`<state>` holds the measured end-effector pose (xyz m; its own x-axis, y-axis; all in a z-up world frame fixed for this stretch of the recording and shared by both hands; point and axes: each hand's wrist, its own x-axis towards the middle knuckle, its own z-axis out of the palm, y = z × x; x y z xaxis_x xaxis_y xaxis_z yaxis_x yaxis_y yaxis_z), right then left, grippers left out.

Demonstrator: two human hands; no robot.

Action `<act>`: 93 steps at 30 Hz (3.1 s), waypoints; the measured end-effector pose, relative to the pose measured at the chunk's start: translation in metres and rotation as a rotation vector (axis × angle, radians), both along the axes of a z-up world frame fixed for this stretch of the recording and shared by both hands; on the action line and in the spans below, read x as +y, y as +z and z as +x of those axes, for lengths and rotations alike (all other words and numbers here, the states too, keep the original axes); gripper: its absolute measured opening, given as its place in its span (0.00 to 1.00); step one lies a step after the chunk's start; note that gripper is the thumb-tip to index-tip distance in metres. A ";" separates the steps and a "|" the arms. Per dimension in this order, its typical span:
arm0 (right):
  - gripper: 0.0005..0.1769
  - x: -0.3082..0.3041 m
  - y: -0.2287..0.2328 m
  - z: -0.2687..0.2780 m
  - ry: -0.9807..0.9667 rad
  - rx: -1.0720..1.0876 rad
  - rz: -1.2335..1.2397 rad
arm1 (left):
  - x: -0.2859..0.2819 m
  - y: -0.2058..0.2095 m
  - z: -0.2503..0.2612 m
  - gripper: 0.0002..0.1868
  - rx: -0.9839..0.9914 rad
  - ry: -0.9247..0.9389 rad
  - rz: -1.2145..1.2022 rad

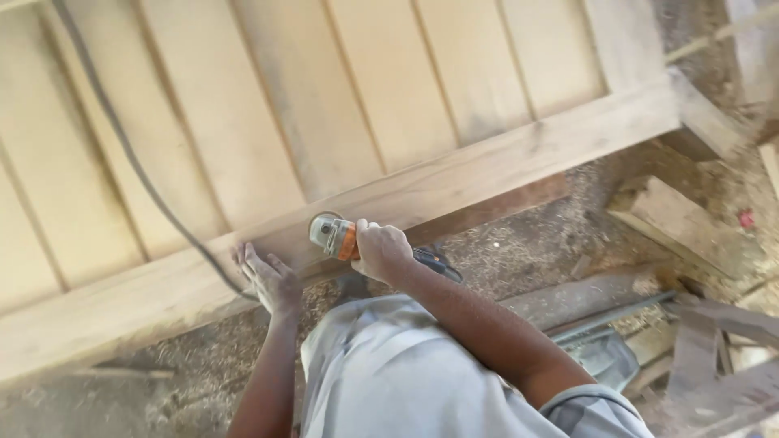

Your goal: Using an angle grinder with a sanding disc to smooth the surface of a wooden door.

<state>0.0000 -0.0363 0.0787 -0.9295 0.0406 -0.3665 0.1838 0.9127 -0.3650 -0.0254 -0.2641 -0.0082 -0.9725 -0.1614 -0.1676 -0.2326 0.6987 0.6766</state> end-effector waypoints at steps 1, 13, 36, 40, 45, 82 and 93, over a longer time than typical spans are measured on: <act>0.30 0.017 0.003 0.003 -0.010 -0.034 0.010 | 0.011 -0.001 0.002 0.30 0.017 -0.059 -0.082; 0.31 0.311 -0.005 0.062 -0.460 -0.160 0.074 | 0.204 -0.010 0.002 0.54 0.024 -0.543 -0.406; 0.41 0.508 -0.035 0.153 -1.020 -0.155 0.239 | 0.171 0.000 0.022 0.51 -0.001 -0.520 -0.493; 0.41 0.414 -0.031 0.119 -0.904 -0.123 0.237 | 0.084 -0.007 0.012 0.50 -0.080 -0.241 -0.443; 0.42 0.276 -0.038 0.078 -0.768 -0.177 0.207 | -0.062 -0.008 0.019 0.47 -0.314 -0.007 -0.508; 0.32 -0.627 -0.046 -0.137 -0.374 -0.155 0.053 | -0.777 -0.054 -0.153 0.40 -0.089 -0.324 -0.474; 0.28 -0.788 -0.049 -0.146 -0.151 -0.071 0.015 | -0.826 -0.053 -0.156 0.34 0.055 -0.470 -0.229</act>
